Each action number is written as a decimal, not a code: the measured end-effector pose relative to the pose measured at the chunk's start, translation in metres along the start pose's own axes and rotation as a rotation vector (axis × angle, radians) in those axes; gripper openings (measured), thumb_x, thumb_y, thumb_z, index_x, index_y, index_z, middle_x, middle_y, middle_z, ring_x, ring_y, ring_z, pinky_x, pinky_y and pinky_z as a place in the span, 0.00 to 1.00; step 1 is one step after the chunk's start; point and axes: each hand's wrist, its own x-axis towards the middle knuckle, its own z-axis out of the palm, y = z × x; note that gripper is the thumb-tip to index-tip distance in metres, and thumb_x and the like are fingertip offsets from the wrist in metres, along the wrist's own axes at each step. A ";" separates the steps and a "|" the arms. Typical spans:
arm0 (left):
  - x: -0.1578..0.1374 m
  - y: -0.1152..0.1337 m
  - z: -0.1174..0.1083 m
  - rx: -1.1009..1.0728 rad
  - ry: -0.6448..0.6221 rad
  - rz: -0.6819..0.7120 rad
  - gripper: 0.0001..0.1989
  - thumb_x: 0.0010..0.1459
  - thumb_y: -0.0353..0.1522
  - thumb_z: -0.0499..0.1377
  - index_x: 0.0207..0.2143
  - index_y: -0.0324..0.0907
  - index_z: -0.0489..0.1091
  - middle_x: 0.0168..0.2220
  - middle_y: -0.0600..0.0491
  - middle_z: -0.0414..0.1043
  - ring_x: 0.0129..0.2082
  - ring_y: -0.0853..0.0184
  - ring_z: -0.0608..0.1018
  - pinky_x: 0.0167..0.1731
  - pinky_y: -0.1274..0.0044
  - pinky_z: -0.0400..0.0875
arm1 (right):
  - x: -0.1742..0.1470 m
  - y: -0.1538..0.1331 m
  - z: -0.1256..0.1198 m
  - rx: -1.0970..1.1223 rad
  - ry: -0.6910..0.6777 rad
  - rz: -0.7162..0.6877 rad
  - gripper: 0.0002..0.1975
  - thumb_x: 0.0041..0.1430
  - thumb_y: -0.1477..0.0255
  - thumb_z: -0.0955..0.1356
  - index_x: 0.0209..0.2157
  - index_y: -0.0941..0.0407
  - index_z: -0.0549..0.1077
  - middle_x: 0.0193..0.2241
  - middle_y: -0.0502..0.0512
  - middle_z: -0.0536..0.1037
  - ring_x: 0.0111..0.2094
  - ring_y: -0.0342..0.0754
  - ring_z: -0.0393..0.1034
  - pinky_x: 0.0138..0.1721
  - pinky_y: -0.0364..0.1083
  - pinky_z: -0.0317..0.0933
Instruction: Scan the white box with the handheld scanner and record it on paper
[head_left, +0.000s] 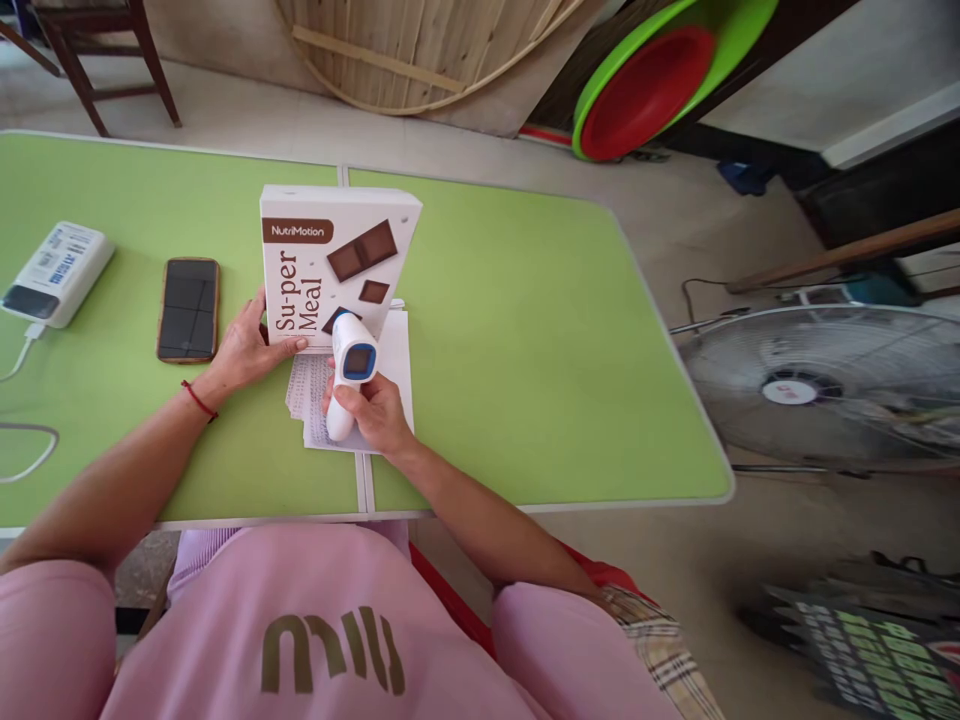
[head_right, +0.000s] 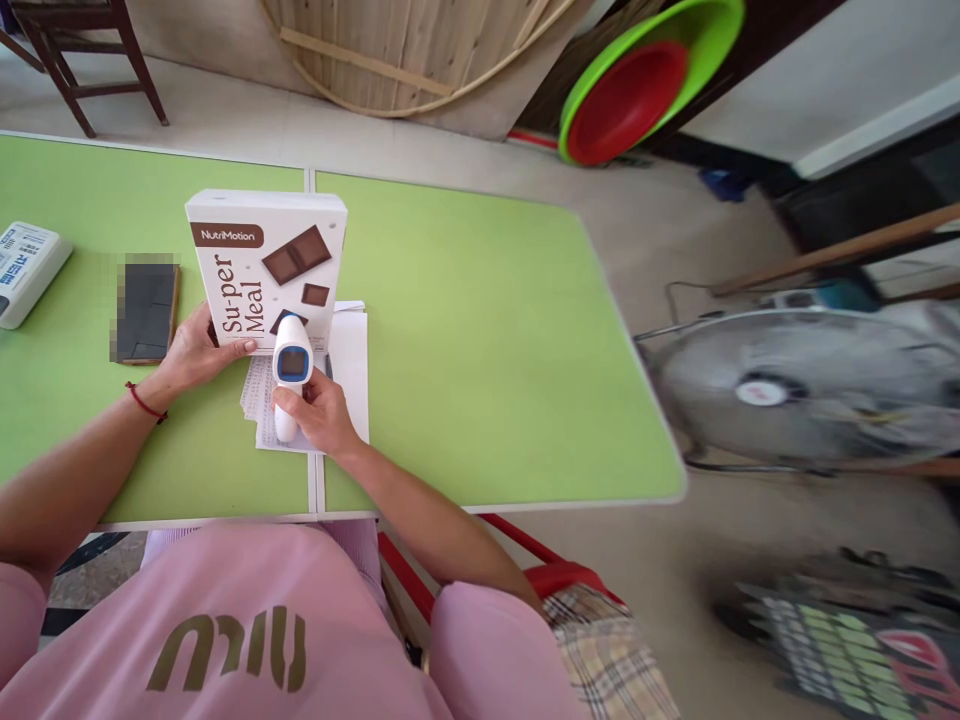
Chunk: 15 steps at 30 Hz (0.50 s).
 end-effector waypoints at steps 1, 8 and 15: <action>0.000 0.000 0.000 -0.024 -0.005 -0.019 0.40 0.52 0.66 0.65 0.51 0.43 0.70 0.46 0.43 0.78 0.46 0.49 0.81 0.46 0.59 0.79 | 0.000 -0.001 0.000 -0.005 -0.002 -0.009 0.29 0.48 0.42 0.76 0.32 0.53 0.73 0.27 0.51 0.79 0.28 0.48 0.74 0.34 0.50 0.69; 0.000 0.003 -0.001 -0.180 -0.025 -0.150 0.39 0.47 0.61 0.72 0.48 0.42 0.70 0.43 0.43 0.79 0.38 0.53 0.82 0.34 0.65 0.80 | 0.000 -0.005 -0.004 0.033 -0.007 -0.026 0.28 0.48 0.43 0.77 0.34 0.53 0.73 0.27 0.50 0.80 0.28 0.47 0.74 0.34 0.50 0.69; 0.000 0.002 0.000 -0.216 0.062 -0.148 0.44 0.46 0.63 0.72 0.51 0.41 0.69 0.44 0.42 0.80 0.32 0.57 0.82 0.27 0.69 0.78 | -0.002 -0.017 -0.013 -0.071 -0.020 -0.151 0.27 0.53 0.42 0.74 0.33 0.52 0.73 0.26 0.50 0.79 0.26 0.47 0.72 0.31 0.49 0.69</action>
